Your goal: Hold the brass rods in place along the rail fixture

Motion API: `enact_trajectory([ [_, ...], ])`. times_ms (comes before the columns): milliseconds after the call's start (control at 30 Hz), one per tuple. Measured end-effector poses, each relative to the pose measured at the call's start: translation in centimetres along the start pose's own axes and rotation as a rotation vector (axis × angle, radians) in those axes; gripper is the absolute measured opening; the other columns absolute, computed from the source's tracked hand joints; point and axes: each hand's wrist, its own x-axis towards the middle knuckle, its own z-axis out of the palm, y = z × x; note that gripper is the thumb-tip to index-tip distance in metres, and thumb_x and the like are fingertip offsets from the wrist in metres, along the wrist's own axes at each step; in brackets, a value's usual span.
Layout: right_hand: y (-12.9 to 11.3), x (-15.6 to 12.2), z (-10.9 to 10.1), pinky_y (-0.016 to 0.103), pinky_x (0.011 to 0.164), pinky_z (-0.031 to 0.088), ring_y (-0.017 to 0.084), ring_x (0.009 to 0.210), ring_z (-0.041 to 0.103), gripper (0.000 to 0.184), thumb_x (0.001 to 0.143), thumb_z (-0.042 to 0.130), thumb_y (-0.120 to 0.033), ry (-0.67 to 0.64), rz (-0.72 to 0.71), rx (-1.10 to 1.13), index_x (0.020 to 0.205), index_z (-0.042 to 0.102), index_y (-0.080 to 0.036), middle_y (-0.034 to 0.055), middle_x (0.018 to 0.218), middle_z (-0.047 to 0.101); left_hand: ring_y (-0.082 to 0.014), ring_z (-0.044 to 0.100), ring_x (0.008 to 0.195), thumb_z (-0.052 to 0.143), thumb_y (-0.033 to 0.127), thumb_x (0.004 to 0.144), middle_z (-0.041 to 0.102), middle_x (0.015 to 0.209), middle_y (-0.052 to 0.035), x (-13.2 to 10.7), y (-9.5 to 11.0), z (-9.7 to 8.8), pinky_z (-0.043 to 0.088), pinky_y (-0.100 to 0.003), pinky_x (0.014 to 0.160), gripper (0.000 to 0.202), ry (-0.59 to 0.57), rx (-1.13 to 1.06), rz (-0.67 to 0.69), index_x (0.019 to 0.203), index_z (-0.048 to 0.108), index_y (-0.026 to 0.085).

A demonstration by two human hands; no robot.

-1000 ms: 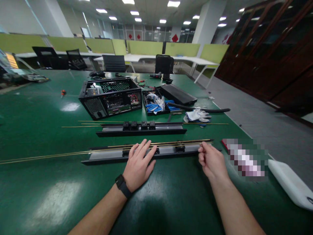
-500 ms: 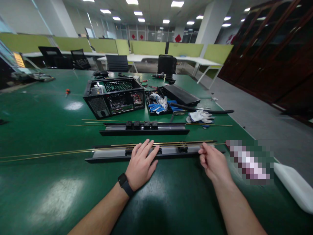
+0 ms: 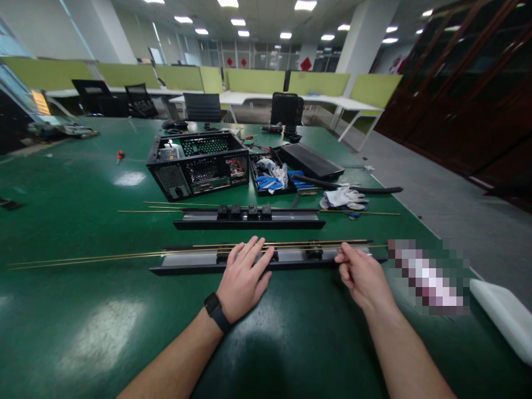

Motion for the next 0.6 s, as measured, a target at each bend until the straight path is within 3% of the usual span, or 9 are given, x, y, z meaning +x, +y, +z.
enact_trajectory([
  [167,-0.8,1.0,-1.0,0.016,0.023,0.022,0.006,0.031,0.041,0.04,0.069,0.084,-0.048,0.233,-0.052,0.06,0.077,0.06,-0.016,-0.0017,0.058,0.06,-0.0285,0.038,0.145,0.056,0.028,0.094,0.045,0.154,-0.0101,0.0,0.0,0.0,0.028,-0.05,0.118,0.053,-0.006,-0.001,-0.003,0.146,0.048,0.025],
  [267,-0.8,0.4,-0.3,0.016,0.023,0.02,0.006,0.03,0.041,0.043,0.07,0.082,-0.052,0.178,-0.007,0.032,0.079,0.062,-0.015,0.0005,0.06,0.063,-0.0284,0.039,0.144,0.056,0.028,0.094,0.045,0.154,-0.01,0.0,0.0,-0.1,0.029,-0.05,0.118,0.053,-0.001,0.002,0.001,0.146,0.048,0.025],
  [467,0.2,-0.8,0.7,0.015,0.024,0.018,0.005,0.031,0.04,0.047,0.067,0.085,-0.052,-0.108,0.049,-0.056,0.082,0.064,-0.013,0.0035,0.066,0.066,-0.0283,0.037,0.145,0.054,0.029,0.095,0.045,0.154,-0.0105,0.1,0.1,-0.2,0.029,-0.05,0.118,0.052,-0.009,0.005,0.002,0.146,0.048,0.024],
  [600,-0.2,0.0,-0.3,0.015,0.024,0.02,0.005,0.031,0.039,0.042,0.066,0.086,-0.048,0.032,-0.009,0.01,0.077,0.063,-0.014,-0.0003,0.06,0.061,-0.0284,0.037,0.145,0.054,0.028,0.095,0.045,0.154,-0.0104,0.0,0.0,-0.1,0.029,-0.05,0.118,0.052,-0.004,-0.003,0.001,0.146,0.048,0.024],
])
